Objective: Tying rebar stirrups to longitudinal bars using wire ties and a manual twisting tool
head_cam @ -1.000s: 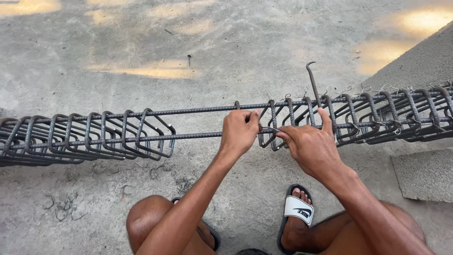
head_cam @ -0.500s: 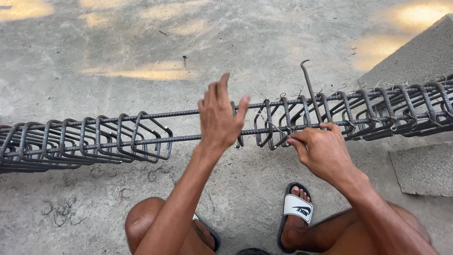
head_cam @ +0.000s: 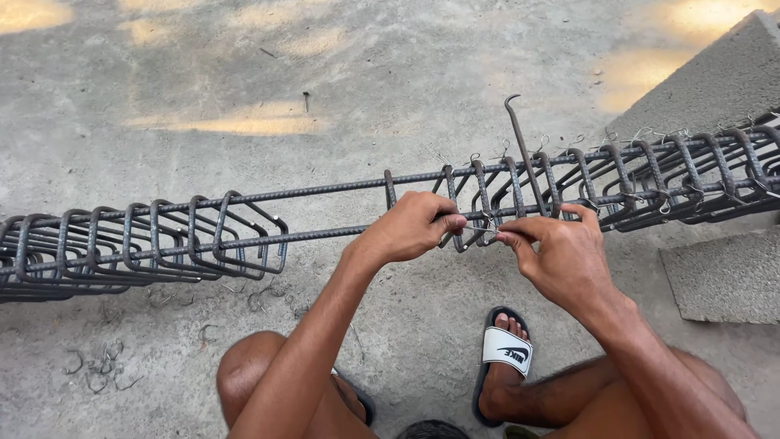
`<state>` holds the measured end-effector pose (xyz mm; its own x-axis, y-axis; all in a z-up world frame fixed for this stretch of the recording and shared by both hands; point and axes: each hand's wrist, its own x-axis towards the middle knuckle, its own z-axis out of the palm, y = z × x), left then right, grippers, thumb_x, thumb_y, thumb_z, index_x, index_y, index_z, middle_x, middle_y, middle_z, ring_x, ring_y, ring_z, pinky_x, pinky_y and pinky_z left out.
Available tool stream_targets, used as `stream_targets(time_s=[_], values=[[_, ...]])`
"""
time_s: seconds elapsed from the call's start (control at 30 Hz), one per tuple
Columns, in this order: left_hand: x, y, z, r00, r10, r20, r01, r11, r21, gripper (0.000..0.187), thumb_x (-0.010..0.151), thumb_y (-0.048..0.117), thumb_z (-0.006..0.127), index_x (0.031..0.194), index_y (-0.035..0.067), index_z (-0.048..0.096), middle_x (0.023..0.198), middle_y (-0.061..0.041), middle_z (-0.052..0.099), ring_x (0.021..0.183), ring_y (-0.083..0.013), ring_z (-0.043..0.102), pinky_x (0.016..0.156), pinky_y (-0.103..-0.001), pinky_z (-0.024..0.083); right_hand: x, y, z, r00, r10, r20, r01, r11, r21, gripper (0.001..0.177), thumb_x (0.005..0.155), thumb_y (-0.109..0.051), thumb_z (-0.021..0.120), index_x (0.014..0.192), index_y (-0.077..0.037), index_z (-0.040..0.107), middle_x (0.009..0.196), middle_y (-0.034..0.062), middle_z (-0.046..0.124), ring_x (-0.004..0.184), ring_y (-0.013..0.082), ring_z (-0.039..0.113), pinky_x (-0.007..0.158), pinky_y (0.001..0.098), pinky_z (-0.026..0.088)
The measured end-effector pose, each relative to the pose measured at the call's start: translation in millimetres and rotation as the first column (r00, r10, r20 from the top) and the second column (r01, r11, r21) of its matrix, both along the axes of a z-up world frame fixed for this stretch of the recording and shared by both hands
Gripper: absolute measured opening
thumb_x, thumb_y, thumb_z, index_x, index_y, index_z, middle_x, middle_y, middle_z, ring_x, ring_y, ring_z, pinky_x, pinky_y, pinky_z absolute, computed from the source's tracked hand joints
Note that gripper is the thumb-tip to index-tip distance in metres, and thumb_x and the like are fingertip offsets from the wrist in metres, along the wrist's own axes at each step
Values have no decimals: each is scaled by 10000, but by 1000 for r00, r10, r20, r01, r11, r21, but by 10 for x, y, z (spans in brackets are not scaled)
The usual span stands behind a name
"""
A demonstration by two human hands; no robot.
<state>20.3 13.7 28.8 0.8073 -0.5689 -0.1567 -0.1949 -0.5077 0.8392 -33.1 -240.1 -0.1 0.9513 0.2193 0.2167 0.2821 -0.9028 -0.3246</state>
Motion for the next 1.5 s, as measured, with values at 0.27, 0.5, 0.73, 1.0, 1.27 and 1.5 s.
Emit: stream_targets(time_s=[0.27, 0.5, 0.73, 1.0, 1.27, 1.5], values=[[288, 28, -679, 969, 71, 238, -156, 920, 360, 232, 974, 323, 574, 1080, 138, 665, 1021, -119, 696, 938, -408, 725, 847, -538, 582, -37, 5, 163, 883, -185, -431, 24, 935, -353, 141, 836, -381, 696, 854, -310, 816, 791, -9, 816, 899, 277, 781, 1009, 440, 522], [383, -90, -1032, 942, 123, 313, -253, 873, 417, 214, 958, 337, 536, 1046, 187, 661, 937, -63, 659, 864, -398, 743, 774, -540, 590, 88, -33, -46, 832, -273, -483, -10, 863, -505, 198, 827, -444, 619, 847, -371, 802, 816, -61, 777, 892, 249, 780, 958, 389, 539], [572, -293, -1420, 969, 118, 215, -198, 894, 402, 232, 895, 232, 504, 874, 94, 689, 814, -156, 708, 875, -476, 736, 765, -592, 585, 157, 13, -525, 953, -129, -275, -5, 897, -441, 162, 829, -410, 663, 842, -299, 780, 819, -33, 737, 840, 253, 755, 898, 379, 482], [716, -323, -1477, 990, 32, 138, -94, 879, 468, 234, 818, 142, 575, 808, -35, 727, 805, -256, 730, 898, -504, 734, 781, -622, 580, 282, 119, -916, 998, 55, 4, -49, 924, -379, 123, 854, -387, 693, 856, -280, 754, 780, -58, 685, 753, 185, 725, 849, 362, 417], [774, -294, -1412, 999, 42, 18, -45, 876, 480, 292, 849, 234, 664, 902, -38, 755, 937, -274, 740, 1019, -511, 708, 851, -620, 570, 267, 164, -1004, 995, 98, 35, -76, 914, -398, 106, 863, -339, 670, 868, -256, 736, 789, -45, 690, 720, 183, 722, 855, 394, 377], [841, -306, -1507, 988, 147, 57, -157, 885, 439, 205, 811, 179, 693, 855, -4, 775, 931, -250, 750, 990, -497, 721, 829, -571, 594, 310, 172, -948, 984, 156, 80, -108, 898, -427, 68, 852, -292, 688, 860, -226, 698, 781, -52, 664, 682, 171, 712, 832, 391, 338]])
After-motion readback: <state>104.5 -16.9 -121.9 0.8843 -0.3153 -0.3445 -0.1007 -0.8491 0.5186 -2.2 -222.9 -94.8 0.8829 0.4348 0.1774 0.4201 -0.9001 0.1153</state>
